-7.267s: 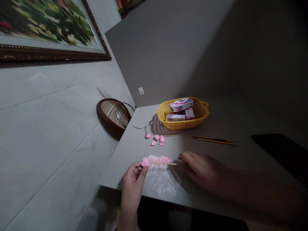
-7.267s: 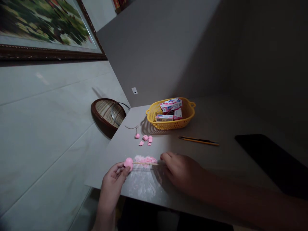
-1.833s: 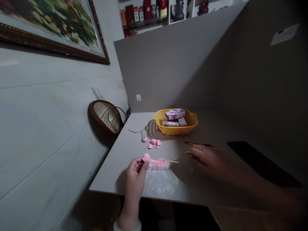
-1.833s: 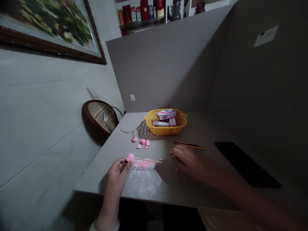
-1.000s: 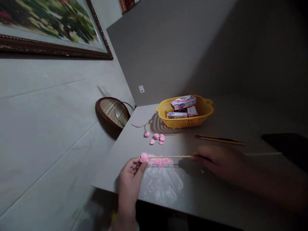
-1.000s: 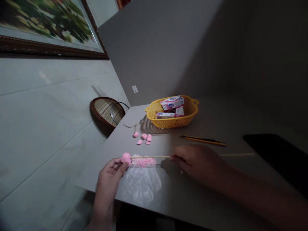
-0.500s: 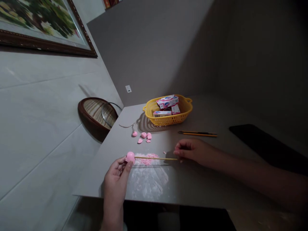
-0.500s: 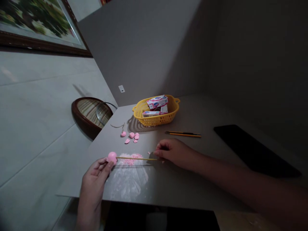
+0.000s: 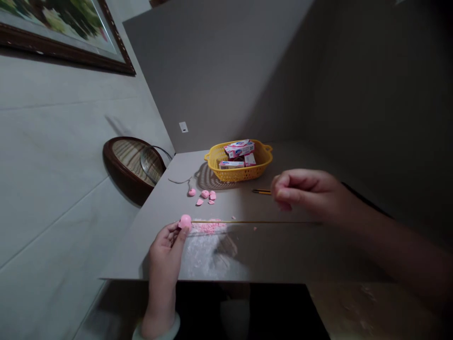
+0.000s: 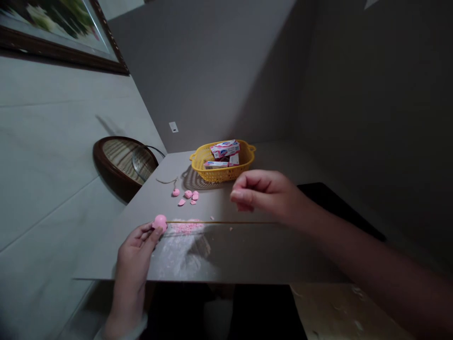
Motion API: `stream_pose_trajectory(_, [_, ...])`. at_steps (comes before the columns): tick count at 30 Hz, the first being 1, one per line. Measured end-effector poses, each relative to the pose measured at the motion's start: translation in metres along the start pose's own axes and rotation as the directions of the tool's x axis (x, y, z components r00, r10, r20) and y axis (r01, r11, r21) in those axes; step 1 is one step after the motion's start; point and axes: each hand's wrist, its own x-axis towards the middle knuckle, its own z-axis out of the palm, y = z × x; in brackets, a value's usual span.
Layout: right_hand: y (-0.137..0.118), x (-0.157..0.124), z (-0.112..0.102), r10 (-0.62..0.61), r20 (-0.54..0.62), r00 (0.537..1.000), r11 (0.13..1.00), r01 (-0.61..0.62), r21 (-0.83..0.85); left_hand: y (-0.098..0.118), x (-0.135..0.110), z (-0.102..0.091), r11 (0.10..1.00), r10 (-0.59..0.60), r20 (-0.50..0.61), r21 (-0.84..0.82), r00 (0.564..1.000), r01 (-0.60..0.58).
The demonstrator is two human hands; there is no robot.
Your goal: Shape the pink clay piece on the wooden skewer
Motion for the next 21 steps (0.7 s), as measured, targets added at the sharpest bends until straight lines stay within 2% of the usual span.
stream_pose_trajectory(1, [-0.005, -0.006, 0.001, -0.026, 0.05, 0.998, 0.989, 0.033, -0.142, 0.0, 0.0, 0.0, 1.0, -0.004, -0.009, -0.022, 1.0, 0.004])
stream_pose_trajectory(3, [-0.007, -0.02, 0.006, -0.013, 0.165, 0.986, 0.893, 0.086, -0.443, 0.001, 0.0, 0.0, 0.998, -0.011, -0.03, -0.055, 0.999, 0.009])
stream_pose_trajectory(5, [-0.002, -0.032, 0.013, 0.055, 0.192, 0.98, 0.758, 0.084, -0.647, 0.001, 0.0, 0.0, 0.997, -0.007, -0.057, -0.076, 0.998, 0.002])
stream_pose_trajectory(7, [0.005, -0.039, 0.019, 0.125, 0.154, 0.98, 0.665, 0.032, -0.746, 0.0, 0.0, -0.001, 0.995, 0.0, -0.085, -0.1, 0.996, -0.008])
stream_pose_trajectory(10, [0.006, -0.046, 0.029, 0.134, 0.137, 0.981, 0.647, 0.018, -0.762, -0.002, -0.001, -0.004, 0.986, 0.02, -0.117, -0.164, 0.993, -0.04])
stream_pose_trajectory(13, [0.0, -0.063, 0.05, 0.026, 0.207, 0.978, 0.66, 0.138, -0.738, -0.003, -0.003, -0.006, 0.979, 0.056, -0.151, -0.185, 0.987, -0.084])
stream_pose_trajectory(15, [0.001, -0.081, 0.074, -0.018, 0.297, 0.955, 0.637, 0.24, -0.733, -0.002, -0.004, -0.006, 0.981, 0.063, -0.148, -0.172, 0.987, -0.089])
stream_pose_trajectory(18, [0.026, -0.11, 0.118, 0.001, 0.431, 0.902, 0.62, 0.338, -0.708, -0.001, -0.004, -0.005, 0.979, 0.053, -0.139, -0.188, 0.989, -0.079])
stream_pose_trajectory(19, [0.039, -0.116, 0.132, -0.027, 0.466, 0.884, 0.583, 0.393, -0.711, -0.001, -0.004, -0.004, 0.978, 0.049, -0.144, -0.196, 0.988, -0.077])
stream_pose_trajectory(21, [0.068, -0.123, 0.157, 0.015, 0.467, 0.884, 0.614, 0.36, -0.702, -0.002, -0.003, -0.003, 0.975, 0.044, -0.154, -0.208, 0.987, -0.076])
